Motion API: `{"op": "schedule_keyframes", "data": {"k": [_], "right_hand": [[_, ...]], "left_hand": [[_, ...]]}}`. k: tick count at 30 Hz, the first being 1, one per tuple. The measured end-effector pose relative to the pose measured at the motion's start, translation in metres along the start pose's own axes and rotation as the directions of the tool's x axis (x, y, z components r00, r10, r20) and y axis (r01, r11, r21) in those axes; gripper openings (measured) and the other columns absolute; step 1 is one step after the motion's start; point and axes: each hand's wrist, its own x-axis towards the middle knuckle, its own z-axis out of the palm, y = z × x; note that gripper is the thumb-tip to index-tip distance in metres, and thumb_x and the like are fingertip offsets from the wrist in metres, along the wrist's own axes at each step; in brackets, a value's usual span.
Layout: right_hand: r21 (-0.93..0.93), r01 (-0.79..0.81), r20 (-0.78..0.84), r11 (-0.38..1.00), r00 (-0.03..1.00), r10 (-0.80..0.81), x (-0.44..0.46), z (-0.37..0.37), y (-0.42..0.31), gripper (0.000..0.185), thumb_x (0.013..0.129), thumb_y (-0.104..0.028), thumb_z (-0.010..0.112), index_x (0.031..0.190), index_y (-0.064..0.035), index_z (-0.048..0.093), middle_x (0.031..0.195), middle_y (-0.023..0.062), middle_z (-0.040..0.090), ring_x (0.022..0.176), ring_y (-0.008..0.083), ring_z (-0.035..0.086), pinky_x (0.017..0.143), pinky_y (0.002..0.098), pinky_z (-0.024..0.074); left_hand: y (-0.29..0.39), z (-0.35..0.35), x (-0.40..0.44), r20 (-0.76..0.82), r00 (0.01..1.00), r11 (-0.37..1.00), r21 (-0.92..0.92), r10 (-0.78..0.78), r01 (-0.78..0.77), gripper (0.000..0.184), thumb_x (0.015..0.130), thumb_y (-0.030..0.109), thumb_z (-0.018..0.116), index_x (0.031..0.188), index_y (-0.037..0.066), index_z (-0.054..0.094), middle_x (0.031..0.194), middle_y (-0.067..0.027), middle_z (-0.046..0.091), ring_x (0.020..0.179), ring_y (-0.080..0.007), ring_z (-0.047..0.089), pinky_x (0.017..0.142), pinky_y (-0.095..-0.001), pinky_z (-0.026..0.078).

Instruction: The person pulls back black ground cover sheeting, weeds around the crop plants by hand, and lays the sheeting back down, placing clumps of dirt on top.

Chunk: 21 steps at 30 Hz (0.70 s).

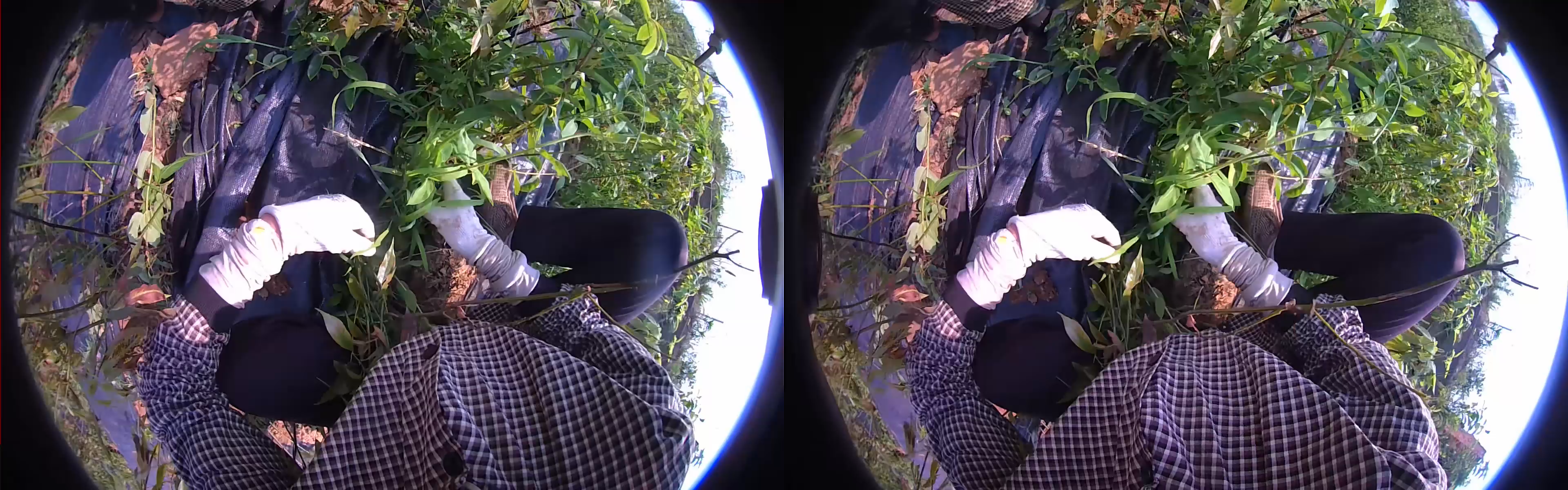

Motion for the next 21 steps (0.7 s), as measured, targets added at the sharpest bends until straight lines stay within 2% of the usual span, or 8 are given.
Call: {"op": "schedule_keyframes", "data": {"k": [2,4,7,9,11,15,17,21], "right_hand": [[-0.071,-0.084,0.078,0.994,0.993,0.089,0.026,-0.019,-0.027,0.032,0.079,-0.014,0.063,0.107,-0.0006,0.058,0.104,0.0196,0.057,0.094,0.0379,0.054,0.079,0.043,0.0453],[-0.174,0.171,0.138,0.97,0.979,-0.148,0.062,-0.031,-0.026,0.032,0.083,-0.022,0.059,0.106,0.0007,0.061,0.091,0.0197,0.063,0.085,0.035,0.061,0.073,0.0416,0.048],[-0.05,-0.118,0.244,0.992,0.962,0.126,0.115,-0.034,-0.061,0.043,0.084,-0.027,0.059,0.116,0.0017,0.059,0.098,0.0227,0.066,0.09,0.0309,0.065,0.079,0.0383,0.0503],[-0.064,-0.026,0.289,0.998,0.956,0.044,0.139,-0.023,-0.053,0.042,0.088,-0.026,0.058,0.118,0.0037,0.059,0.099,0.0169,0.068,0.088,0.0205,0.064,0.081,0.0338,0.0503],[-0.009,0.022,0.273,1.0,0.962,-0.019,0.136,-0.024,-0.063,0.041,0.089,-0.024,0.057,0.12,0.0029,0.059,0.105,0.0168,0.067,0.092,0.0194,0.064,0.085,0.0325,0.05],[0.116,0.112,0.108,0.987,0.986,-0.124,0.1,-0.04,-0.047,0.033,0.088,-0.016,0.057,0.116,0.0005,0.062,0.104,0.0167,0.067,0.096,0.0246,0.066,0.084,0.0318,0.0501],[0.168,-0.159,0.157,0.973,0.979,0.133,0.068,-0.052,-0.024,0.03,0.088,-0.018,0.058,0.111,0.0009,0.064,0.101,0.0162,0.067,0.094,0.0249,0.066,0.082,0.0323,0.0501],[-0.066,-0.259,0.082,0.964,0.961,0.264,0.015,-0.048,0.05,0.028,0.087,-0.019,0.058,0.107,-0.0013,0.064,0.099,0.0178,0.066,0.091,0.0295,0.065,0.082,0.036,0.0504]], "left_hand": [[0.019,0.016,0.04,0.012,0.994,0.987,0.118,0.111,-0.112,0.029,0.089,0.026,0.059,0.106,0.004,0.066,0.095,-0.0139,0.066,0.083,-0.0279,0.065,0.074,-0.0383,0.051],[0.01,0.032,0.083,-0.065,0.926,0.878,0.347,0.373,-0.33,0.032,0.088,0.025,0.056,0.112,0.006,0.063,0.097,-0.0154,0.065,0.091,-0.0342,0.062,0.083,-0.042,0.05],[-0.011,0.026,0.104,-0.277,0.883,0.773,0.619,0.378,-0.137,0.038,0.084,0.023,0.058,0.119,0.009,0.06,0.115,-0.0132,0.06,0.104,-0.0316,0.058,0.092,-0.043,0.045],[-0.036,0.003,0.11,-0.141,0.99,0.632,0.767,-0.001,0.11,0.057,0.084,0.024,0.059,0.139,0.016,0.044,0.13,-0.011,0.052,0.123,-0.0277,0.047,0.102,-0.0392,0.038],[-0.058,-0.006,0.101,-0.085,0.996,0.496,0.865,0.001,0.073,0.06,0.086,0.027,0.059,0.142,0.019,0.04,0.135,-0.0103,0.048,0.125,-0.0272,0.045,0.104,-0.0381,0.036],[-0.081,-0.012,0.108,-0.112,0.993,0.589,0.805,0.038,0.068,0.061,0.087,0.03,0.059,0.143,0.019,0.039,0.138,-0.0107,0.046,0.127,-0.0278,0.044,0.107,-0.0387,0.034],[-0.1,-0.015,0.112,-0.118,0.983,0.622,0.783,0.143,0.003,0.062,0.086,0.03,0.059,0.143,0.019,0.039,0.14,-0.011,0.045,0.128,-0.0284,0.043,0.109,-0.0393,0.032],[-0.122,-0.015,0.13,-0.123,0.969,0.661,0.749,0.215,-0.051,0.061,0.083,0.028,0.061,0.139,0.012,0.044,0.144,-0.0153,0.042,0.13,-0.0316,0.042,0.109,-0.0433,0.032]]}}
